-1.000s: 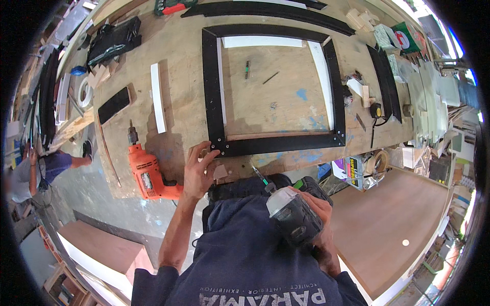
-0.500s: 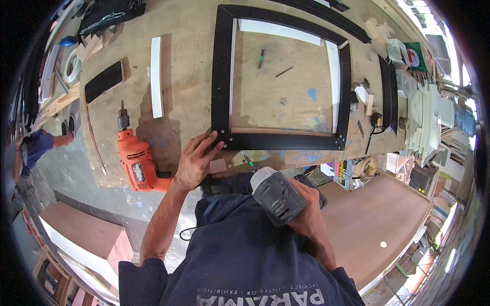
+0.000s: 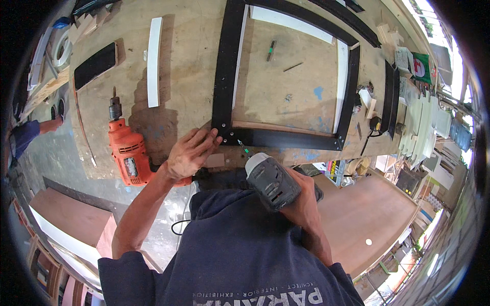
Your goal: The person uses a drill to create pilot holes and an impact driver to drive screws into the corners of a black wooden frame while it sits on a workbench.
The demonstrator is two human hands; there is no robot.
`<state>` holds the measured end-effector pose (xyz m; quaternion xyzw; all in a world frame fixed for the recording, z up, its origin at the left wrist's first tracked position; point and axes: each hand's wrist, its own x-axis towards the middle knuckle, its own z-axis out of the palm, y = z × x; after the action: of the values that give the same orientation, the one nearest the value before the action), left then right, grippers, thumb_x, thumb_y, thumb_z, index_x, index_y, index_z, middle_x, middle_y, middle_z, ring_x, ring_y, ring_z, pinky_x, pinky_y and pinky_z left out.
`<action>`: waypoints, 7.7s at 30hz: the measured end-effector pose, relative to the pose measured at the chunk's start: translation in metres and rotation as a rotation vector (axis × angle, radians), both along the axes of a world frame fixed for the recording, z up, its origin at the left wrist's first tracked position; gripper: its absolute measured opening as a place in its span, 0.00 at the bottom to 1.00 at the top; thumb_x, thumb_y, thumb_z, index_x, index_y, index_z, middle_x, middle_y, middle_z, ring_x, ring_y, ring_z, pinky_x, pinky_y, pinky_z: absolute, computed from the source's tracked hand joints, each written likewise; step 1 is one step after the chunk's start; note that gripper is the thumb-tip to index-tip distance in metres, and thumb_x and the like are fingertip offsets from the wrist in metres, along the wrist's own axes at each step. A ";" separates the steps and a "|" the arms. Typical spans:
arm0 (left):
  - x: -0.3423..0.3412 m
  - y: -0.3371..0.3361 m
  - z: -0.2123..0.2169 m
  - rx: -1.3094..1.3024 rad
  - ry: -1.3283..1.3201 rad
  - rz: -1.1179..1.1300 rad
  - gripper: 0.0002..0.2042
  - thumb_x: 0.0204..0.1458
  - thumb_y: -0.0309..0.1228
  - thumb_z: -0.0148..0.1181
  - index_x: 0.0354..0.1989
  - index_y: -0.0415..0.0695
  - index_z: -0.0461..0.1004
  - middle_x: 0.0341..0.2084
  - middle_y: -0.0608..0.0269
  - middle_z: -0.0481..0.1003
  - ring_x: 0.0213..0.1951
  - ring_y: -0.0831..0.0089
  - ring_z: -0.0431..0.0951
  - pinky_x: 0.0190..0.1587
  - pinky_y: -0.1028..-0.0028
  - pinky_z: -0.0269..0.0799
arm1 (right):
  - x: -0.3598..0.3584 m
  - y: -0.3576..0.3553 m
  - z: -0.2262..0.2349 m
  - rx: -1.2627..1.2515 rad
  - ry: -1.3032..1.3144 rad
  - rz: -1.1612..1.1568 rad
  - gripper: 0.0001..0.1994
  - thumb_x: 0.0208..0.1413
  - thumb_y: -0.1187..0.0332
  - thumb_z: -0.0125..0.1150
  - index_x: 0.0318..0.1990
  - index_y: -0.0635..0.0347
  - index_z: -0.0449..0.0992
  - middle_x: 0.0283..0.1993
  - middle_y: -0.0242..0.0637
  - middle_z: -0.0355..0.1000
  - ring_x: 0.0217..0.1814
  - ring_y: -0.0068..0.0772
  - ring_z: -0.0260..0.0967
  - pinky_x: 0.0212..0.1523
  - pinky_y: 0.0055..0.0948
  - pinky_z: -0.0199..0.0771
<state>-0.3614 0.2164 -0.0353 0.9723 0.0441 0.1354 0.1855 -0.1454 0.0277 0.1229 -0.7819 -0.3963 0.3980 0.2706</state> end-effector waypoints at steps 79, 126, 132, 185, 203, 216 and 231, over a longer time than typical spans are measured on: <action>0.061 -0.034 0.029 -0.981 0.162 1.204 0.19 0.38 0.32 0.81 0.35 0.36 0.79 0.29 0.52 0.81 0.32 0.60 0.84 0.35 0.64 0.77 | 0.004 0.023 -0.019 -0.138 0.053 0.007 0.25 0.41 0.77 0.73 0.52 0.65 0.80 0.43 0.48 0.82 0.45 0.48 0.82 0.48 0.36 0.78; 0.052 -0.042 0.021 -0.976 0.081 1.146 0.18 0.43 0.30 0.79 0.39 0.36 0.79 0.29 0.58 0.79 0.26 0.72 0.79 0.29 0.71 0.73 | -0.018 0.054 -0.004 -0.399 -0.127 0.118 0.21 0.44 0.73 0.72 0.49 0.63 0.79 0.40 0.52 0.80 0.45 0.59 0.79 0.44 0.42 0.78; 0.054 -0.039 0.026 -1.000 0.112 1.152 0.17 0.42 0.29 0.78 0.39 0.38 0.79 0.29 0.57 0.77 0.27 0.67 0.79 0.29 0.68 0.73 | -0.004 0.049 -0.008 -0.465 -0.057 0.199 0.30 0.41 0.68 0.75 0.56 0.59 0.73 0.48 0.49 0.77 0.45 0.59 0.78 0.45 0.50 0.79; 0.051 -0.039 0.021 -1.041 0.034 1.132 0.15 0.44 0.27 0.77 0.38 0.36 0.80 0.29 0.56 0.80 0.28 0.69 0.81 0.30 0.71 0.74 | -0.010 0.065 -0.003 -0.523 -0.081 0.170 0.28 0.39 0.68 0.75 0.51 0.59 0.72 0.40 0.53 0.78 0.42 0.64 0.76 0.42 0.54 0.74; 0.053 -0.038 0.024 -1.029 0.064 1.152 0.15 0.44 0.27 0.77 0.38 0.37 0.80 0.32 0.56 0.81 0.31 0.68 0.83 0.33 0.68 0.77 | -0.009 0.080 0.000 -0.559 -0.116 0.168 0.26 0.40 0.65 0.77 0.50 0.61 0.77 0.38 0.54 0.79 0.41 0.62 0.77 0.42 0.49 0.73; 0.052 -0.039 0.023 -1.049 0.088 1.163 0.15 0.44 0.26 0.77 0.39 0.37 0.80 0.30 0.58 0.81 0.29 0.70 0.82 0.32 0.70 0.76 | -0.004 0.087 0.004 -0.592 -0.177 0.282 0.26 0.42 0.61 0.76 0.48 0.57 0.73 0.37 0.51 0.77 0.41 0.62 0.77 0.41 0.55 0.75; 0.053 -0.037 0.026 -1.039 0.077 1.162 0.16 0.44 0.28 0.78 0.39 0.36 0.80 0.29 0.58 0.80 0.28 0.71 0.81 0.31 0.69 0.75 | 0.002 0.089 -0.001 -0.609 -0.207 0.318 0.25 0.37 0.65 0.75 0.47 0.57 0.77 0.38 0.49 0.79 0.43 0.62 0.76 0.42 0.52 0.72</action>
<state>-0.3082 0.1792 -0.0091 0.5856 0.6104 0.1388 0.5149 -0.1438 0.1164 0.1215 -0.7913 -0.4015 0.4538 -0.0817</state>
